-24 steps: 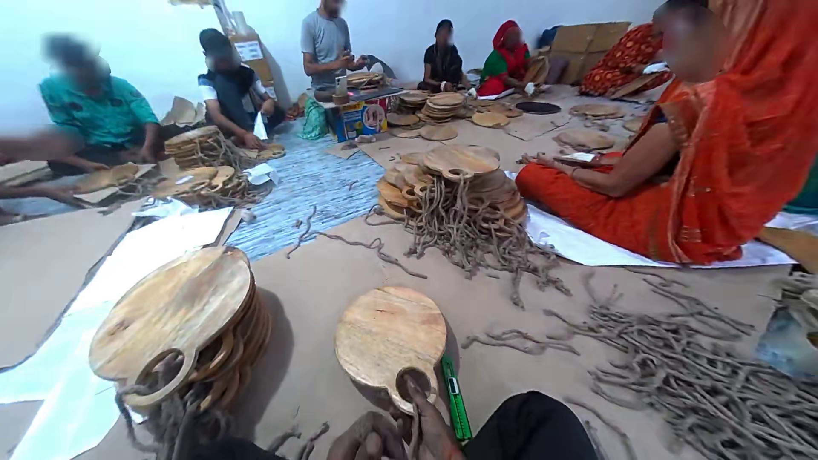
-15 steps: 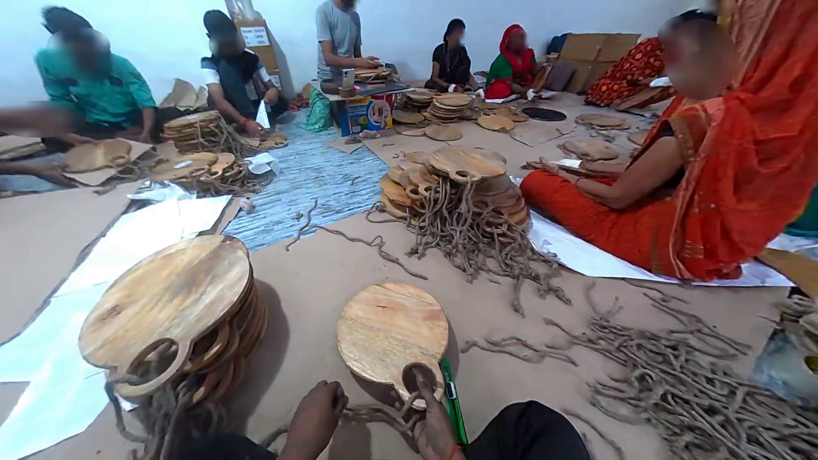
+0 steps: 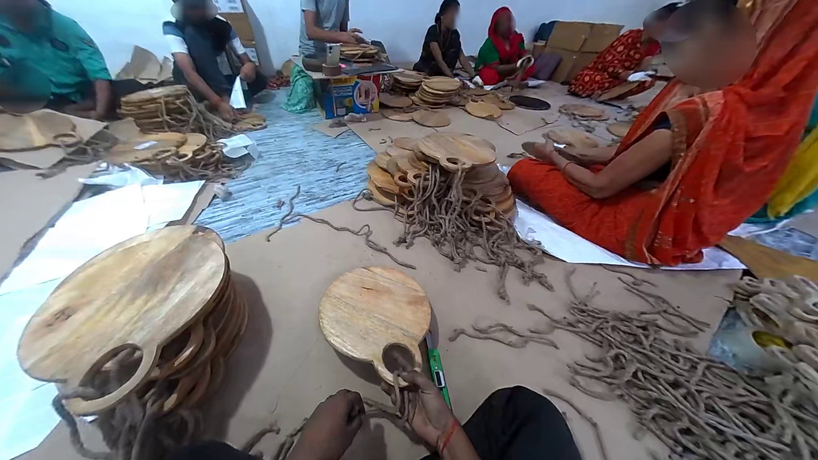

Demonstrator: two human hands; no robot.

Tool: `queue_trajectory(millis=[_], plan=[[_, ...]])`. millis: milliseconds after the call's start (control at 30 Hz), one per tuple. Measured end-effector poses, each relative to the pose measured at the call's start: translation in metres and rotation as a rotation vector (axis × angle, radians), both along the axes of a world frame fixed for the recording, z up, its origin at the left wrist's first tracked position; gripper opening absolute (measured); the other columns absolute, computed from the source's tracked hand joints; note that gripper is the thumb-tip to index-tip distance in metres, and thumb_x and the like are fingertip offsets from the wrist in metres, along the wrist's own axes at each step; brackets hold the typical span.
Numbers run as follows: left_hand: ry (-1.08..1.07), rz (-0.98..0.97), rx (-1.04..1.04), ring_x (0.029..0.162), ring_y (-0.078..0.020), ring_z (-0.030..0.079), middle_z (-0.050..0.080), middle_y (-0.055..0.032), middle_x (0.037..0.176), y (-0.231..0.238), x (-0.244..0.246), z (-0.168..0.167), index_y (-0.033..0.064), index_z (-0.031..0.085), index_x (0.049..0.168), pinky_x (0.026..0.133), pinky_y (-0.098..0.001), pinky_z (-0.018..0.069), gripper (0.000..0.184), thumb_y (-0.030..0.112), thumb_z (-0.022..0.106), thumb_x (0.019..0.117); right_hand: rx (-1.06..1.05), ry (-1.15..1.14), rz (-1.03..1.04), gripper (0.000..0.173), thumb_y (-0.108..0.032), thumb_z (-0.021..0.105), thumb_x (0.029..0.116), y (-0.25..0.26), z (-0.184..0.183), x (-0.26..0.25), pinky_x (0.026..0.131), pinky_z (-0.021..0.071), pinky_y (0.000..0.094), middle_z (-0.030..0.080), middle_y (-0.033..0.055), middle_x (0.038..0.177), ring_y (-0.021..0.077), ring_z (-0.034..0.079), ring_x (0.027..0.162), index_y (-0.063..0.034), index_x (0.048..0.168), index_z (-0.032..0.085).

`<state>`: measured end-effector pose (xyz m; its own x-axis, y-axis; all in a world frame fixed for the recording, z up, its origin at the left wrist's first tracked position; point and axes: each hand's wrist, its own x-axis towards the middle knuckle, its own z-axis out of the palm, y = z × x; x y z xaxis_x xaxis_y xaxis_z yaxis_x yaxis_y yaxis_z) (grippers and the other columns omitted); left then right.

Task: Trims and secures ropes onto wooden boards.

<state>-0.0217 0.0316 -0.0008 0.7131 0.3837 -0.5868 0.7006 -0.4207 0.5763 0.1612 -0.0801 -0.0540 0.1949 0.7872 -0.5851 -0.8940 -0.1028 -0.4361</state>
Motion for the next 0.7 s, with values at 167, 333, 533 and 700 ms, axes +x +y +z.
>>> queue_trajectory(millis=[167, 333, 533, 700], plan=[[0.001, -0.016, -0.020, 0.107, -0.0377, 0.065, 0.066, -0.0224, 0.119, 0.002, -0.001, -0.005, -0.0014, 0.068, 0.117, 0.096, -0.0579, 0.0497, 0.027, 0.020, 0.058, 0.1028, -0.044, -0.106, 0.151, 0.034, -0.017, 0.047, 0.1063, 0.002, -0.002, -0.008, 0.070, 0.0587, 0.0326, 0.069, 0.0117, 0.094, 0.0187, 0.068, 0.076, -0.0059, 0.137, 0.057], [-0.003, -0.006, -0.012, 0.105, -0.0380, 0.065, 0.067, -0.0229, 0.113, 0.003, -0.001, -0.005, -0.0018, 0.068, 0.117, 0.096, -0.0578, 0.0494, 0.029, 0.022, 0.058, 0.1035, -0.098, -0.229, 0.098, 0.032, -0.015, 0.051, 0.1062, 0.004, -0.004, -0.014, 0.067, 0.0583, 0.0333, 0.069, 0.0139, 0.093, 0.0199, 0.068, 0.073, -0.0034, 0.134, 0.060], [-0.195, 0.135, 0.091, 0.100, -0.0372, 0.066, 0.065, -0.0242, 0.116, 0.000, -0.004, 0.002, -0.0012, 0.069, 0.120, 0.092, -0.0540, 0.0527, 0.028, 0.018, 0.060, 0.1011, 0.069, -0.346, 0.008, 0.038, -0.011, 0.046, 0.1042, -0.011, 0.023, -0.013, 0.073, 0.0613, 0.0386, 0.068, 0.0156, 0.115, 0.0224, 0.070, 0.082, -0.0009, 0.141, 0.052], [-0.385, 0.320, 0.113, 0.110, -0.0348, 0.068, 0.054, -0.0251, 0.142, -0.002, -0.003, 0.005, -0.0010, 0.064, 0.129, 0.090, -0.0473, 0.0585, 0.033, 0.015, 0.062, 0.1001, 0.106, -0.490, -0.107, 0.037, -0.011, 0.051, 0.1033, 0.002, 0.049, 0.034, 0.069, 0.0635, 0.0378, 0.070, 0.0170, 0.109, 0.0245, 0.073, 0.082, 0.0013, 0.138, 0.048]])
